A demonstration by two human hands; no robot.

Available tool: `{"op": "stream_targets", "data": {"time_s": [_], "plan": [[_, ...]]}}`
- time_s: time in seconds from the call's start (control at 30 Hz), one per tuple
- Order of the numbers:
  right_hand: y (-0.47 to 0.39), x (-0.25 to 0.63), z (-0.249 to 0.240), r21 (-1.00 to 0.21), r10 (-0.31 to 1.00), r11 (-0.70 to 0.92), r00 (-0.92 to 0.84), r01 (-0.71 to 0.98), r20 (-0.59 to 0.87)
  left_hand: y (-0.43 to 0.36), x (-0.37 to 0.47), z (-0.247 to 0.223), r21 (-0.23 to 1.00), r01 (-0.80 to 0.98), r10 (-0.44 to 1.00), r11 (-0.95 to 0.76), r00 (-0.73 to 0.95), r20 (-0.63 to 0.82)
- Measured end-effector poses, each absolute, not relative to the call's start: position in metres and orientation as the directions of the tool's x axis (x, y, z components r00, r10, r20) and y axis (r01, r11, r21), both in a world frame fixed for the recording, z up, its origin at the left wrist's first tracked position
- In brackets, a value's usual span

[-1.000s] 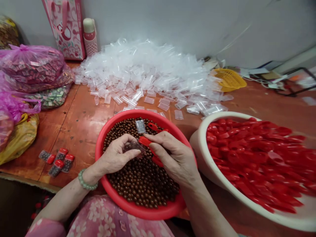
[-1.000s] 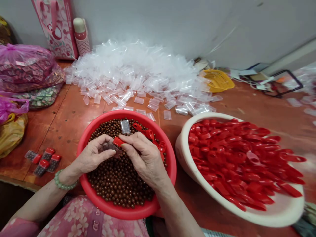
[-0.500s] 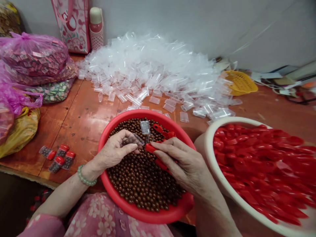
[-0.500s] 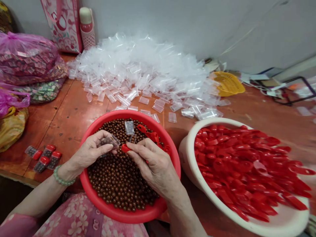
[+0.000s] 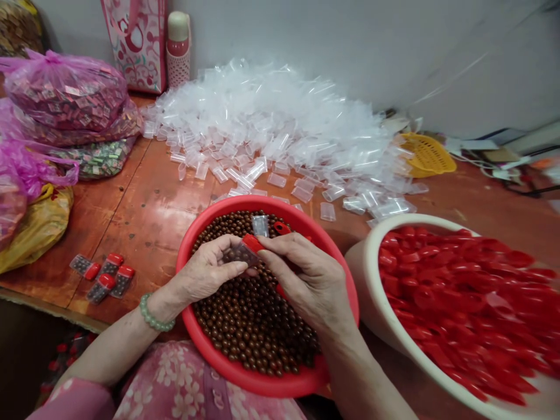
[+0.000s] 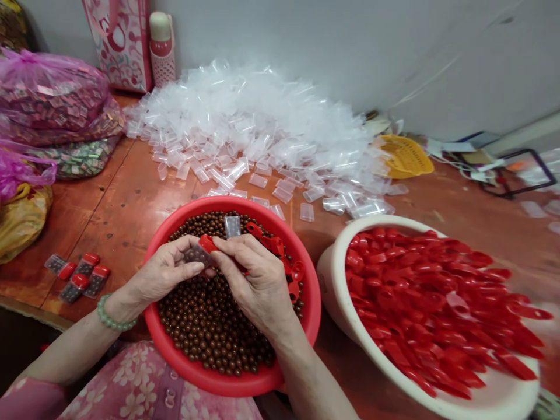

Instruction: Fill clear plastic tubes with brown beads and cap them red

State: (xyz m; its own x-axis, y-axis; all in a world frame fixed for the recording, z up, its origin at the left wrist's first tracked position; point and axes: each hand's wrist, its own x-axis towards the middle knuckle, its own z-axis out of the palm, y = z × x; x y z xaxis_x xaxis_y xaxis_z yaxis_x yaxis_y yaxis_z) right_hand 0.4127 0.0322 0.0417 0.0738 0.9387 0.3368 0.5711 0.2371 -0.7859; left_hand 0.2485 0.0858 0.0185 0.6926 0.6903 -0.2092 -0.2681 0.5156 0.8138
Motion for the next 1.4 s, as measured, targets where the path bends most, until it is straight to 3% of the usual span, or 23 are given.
{"op": "stream_targets", "data": {"time_s": [0.27,0.5,0.63,0.73,1.0,1.1,1.2,1.3,1.4], "plan": [[0.029,0.408,0.039,-0.675,0.914,0.301,-0.003,0.673,0.405,0.084,0.247,0.011,0.814,-0.266,0.684,0.516,0.701,-0.204],[0.030,0.403,0.026,-0.474,0.877,0.405,-0.185,0.782,0.444,0.085,0.249,0.003,0.702,-0.363,0.698,0.612,0.665,-0.264],[0.032,0.399,0.017,-0.383,0.890,0.377,-0.214,0.843,0.404,0.085,0.250,0.003,0.608,-0.382,0.642,0.696,0.710,-0.289],[0.033,0.397,0.013,-0.284,0.872,0.362,-0.215,0.888,0.440,0.088,0.250,0.003,0.602,-0.389,0.638,0.698,0.719,-0.276],[0.030,0.398,0.012,-0.275,0.831,0.410,-0.232,0.869,0.506,0.090,0.252,-0.001,0.635,-0.311,0.567,0.707,0.786,-0.247],[0.033,0.399,0.013,-0.341,0.836,0.439,-0.239,0.832,0.494,0.089,0.252,-0.002,0.626,-0.283,0.552,0.726,0.784,-0.285],[0.035,0.405,0.016,-0.542,0.897,0.428,-0.265,0.723,0.355,0.089,0.252,-0.002,0.615,-0.296,0.587,0.731,0.732,-0.346],[0.034,0.416,0.019,-0.748,0.951,0.299,-0.245,0.592,0.186,0.091,0.252,-0.002,0.612,-0.312,0.612,0.727,0.698,-0.371],[0.032,0.425,0.021,-0.920,0.995,0.077,-0.089,0.383,0.046,0.093,0.251,0.000,0.623,-0.314,0.624,0.716,0.687,-0.372]]}}
